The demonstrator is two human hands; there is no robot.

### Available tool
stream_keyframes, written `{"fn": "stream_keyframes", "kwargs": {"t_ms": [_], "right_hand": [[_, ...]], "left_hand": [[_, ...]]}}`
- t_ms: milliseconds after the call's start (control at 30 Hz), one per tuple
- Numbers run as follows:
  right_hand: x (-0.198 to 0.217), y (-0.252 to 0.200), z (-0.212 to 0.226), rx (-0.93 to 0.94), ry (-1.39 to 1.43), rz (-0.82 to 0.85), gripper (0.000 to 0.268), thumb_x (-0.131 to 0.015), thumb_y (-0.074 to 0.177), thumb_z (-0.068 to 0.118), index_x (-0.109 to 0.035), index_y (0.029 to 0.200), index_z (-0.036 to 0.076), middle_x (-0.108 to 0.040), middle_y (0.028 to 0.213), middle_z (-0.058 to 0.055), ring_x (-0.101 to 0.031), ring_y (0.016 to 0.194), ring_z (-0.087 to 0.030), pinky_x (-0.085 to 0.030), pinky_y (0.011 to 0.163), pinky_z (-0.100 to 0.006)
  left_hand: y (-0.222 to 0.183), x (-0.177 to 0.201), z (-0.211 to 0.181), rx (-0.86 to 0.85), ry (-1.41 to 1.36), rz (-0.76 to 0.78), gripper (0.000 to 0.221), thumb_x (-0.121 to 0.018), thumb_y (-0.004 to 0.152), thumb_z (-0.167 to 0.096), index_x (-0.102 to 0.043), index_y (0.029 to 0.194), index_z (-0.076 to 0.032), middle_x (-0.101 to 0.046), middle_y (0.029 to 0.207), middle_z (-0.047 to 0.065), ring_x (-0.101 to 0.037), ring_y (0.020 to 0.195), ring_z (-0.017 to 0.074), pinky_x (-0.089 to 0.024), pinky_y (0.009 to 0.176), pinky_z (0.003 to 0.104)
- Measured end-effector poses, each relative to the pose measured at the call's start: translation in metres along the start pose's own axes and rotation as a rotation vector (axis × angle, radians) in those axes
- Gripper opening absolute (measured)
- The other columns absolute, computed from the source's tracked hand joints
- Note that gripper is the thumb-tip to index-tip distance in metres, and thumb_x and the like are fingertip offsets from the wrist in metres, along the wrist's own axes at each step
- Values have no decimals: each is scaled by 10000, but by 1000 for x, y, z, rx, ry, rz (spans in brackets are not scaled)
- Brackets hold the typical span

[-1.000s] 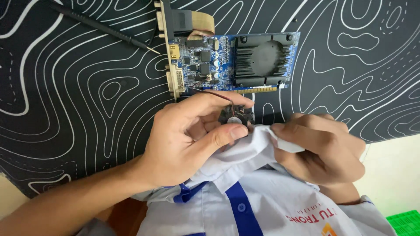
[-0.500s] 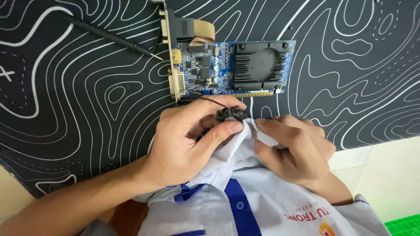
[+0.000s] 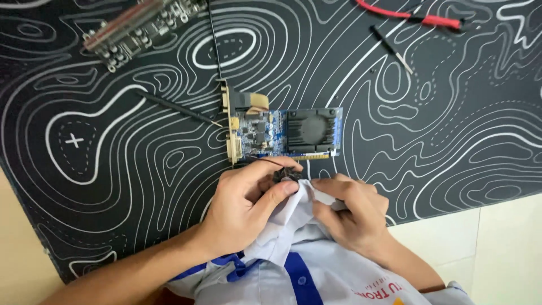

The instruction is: Cleaning a small computer cooling fan using a cloth

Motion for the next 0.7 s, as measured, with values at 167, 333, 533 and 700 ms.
{"fn": "stream_keyframes", "kwargs": {"t_ms": [167,333,533,700], "right_hand": [[-3,3,0,18,30,-29,220,-750,934,3,-732,1141,74,-712,804,1,-377,550,-175,-338,531,-281],[-5,1,-2,25,13,-49,238,-732,912,-4,-728,1135,82,-746,835,15,-363,549,-164,-332,523,-275],[-3,6,1,28,58,-46,203,-750,951,20,-734,1143,82,-719,812,11,-341,542,-163,-326,516,-277],[-5,5,-1,16,36,-43,227,-736,924,31,-737,1138,105,-838,954,6,-526,599,-153,-421,559,-246]], "left_hand": [[-3,-1,5,3,-33,-11,267,-712,1113,-169,-786,1312,-6,-834,1231,57,-726,912,78,-619,807,233],[-2,-1,2,-9,11,7,251,-716,1106,-143,-787,1307,-11,-840,1238,53,-710,861,69,-609,767,227],[0,-1,0,-3,-5,17,256,-715,1102,-137,-791,1309,-7,-845,1200,51,-696,835,63,-598,738,225],[-1,0,2,-10,16,14,288,-705,1108,-182,-791,1327,-17,-852,1233,41,-661,788,58,-562,696,228]]}}
Point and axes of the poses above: each hand's wrist, its own y-axis towards the middle knuckle, its own x-axis out of the back of the hand, z = x × y, the point moved 3 cm from there along y, towards the middle knuckle
